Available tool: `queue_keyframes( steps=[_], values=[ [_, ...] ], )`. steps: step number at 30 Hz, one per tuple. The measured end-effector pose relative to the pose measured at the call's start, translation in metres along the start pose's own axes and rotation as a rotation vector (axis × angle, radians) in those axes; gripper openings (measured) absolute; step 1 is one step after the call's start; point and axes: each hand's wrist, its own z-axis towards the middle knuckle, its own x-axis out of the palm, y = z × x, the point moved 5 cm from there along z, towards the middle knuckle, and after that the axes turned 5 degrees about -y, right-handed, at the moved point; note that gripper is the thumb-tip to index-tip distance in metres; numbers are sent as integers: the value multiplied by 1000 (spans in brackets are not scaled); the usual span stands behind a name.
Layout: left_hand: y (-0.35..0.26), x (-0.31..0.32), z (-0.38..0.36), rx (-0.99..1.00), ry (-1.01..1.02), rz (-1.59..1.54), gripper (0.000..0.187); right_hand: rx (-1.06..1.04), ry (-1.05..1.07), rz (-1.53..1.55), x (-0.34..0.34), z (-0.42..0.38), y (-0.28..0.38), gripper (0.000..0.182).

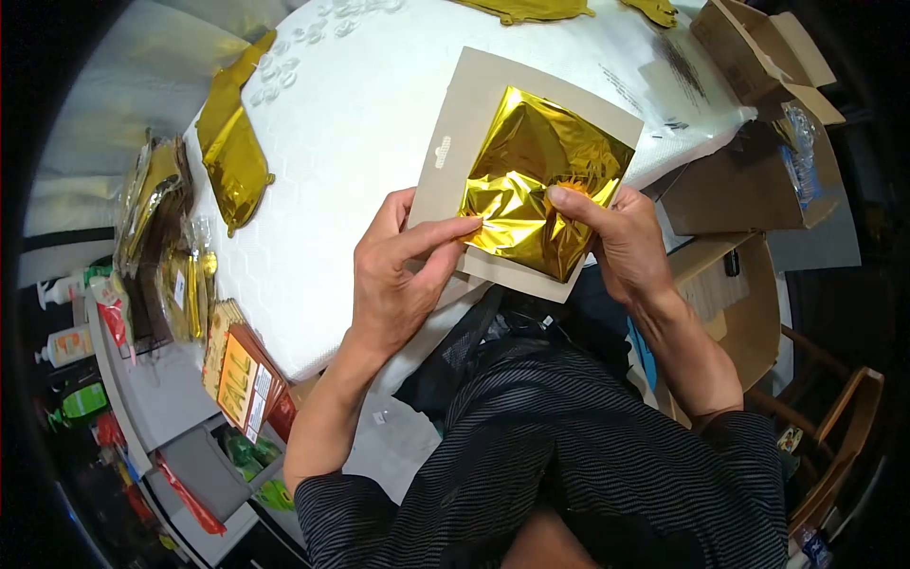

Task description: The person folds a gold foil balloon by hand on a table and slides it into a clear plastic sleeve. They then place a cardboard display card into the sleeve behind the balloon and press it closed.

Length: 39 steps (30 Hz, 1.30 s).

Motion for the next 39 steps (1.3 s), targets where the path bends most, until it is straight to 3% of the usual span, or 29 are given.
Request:
queue_keyframes(
  steps=[10, 12, 15, 21, 26, 29, 31, 33, 35, 39],
  values=[
    [-14, -11, 15, -162, 191, -91, 21, 27, 0, -50, -6, -3, -6, 32],
    [-10, -6, 17, -310, 289, -106, 18, 8, 6, -45, -6, -4, -4, 33],
    [0, 1, 18, -368, 247, -167, 16, 30, 2, -15, -9, -3, -6, 33],
    [8, 8, 19, -416, 277, -226, 16, 48, -10, 18, -13, -6, -8, 33],
    [9, -2, 28, -655, 326, -425, 26, 30, -31, 50, -16, -5, -6, 32],
    [19, -14, 44, -507, 206, -373, 24, 30, -17, 0, -24, -10, -7, 28],
    [20, -13, 59, -537, 178, -412, 21, -4, -48, -93, -34, -22, -2, 31],
    [24, -12, 78, -384, 134, -204, 20, -108, -28, -164, -49, -31, -1, 33],
    [2, 7, 100, -85, 127, 78, 21, -66, -15, -205, -66, -41, 2, 31],
    [-29, 76, 135, 434, 104, 340, 19, -10, -107, -259, -113, -59, -1, 30]
  ],
)
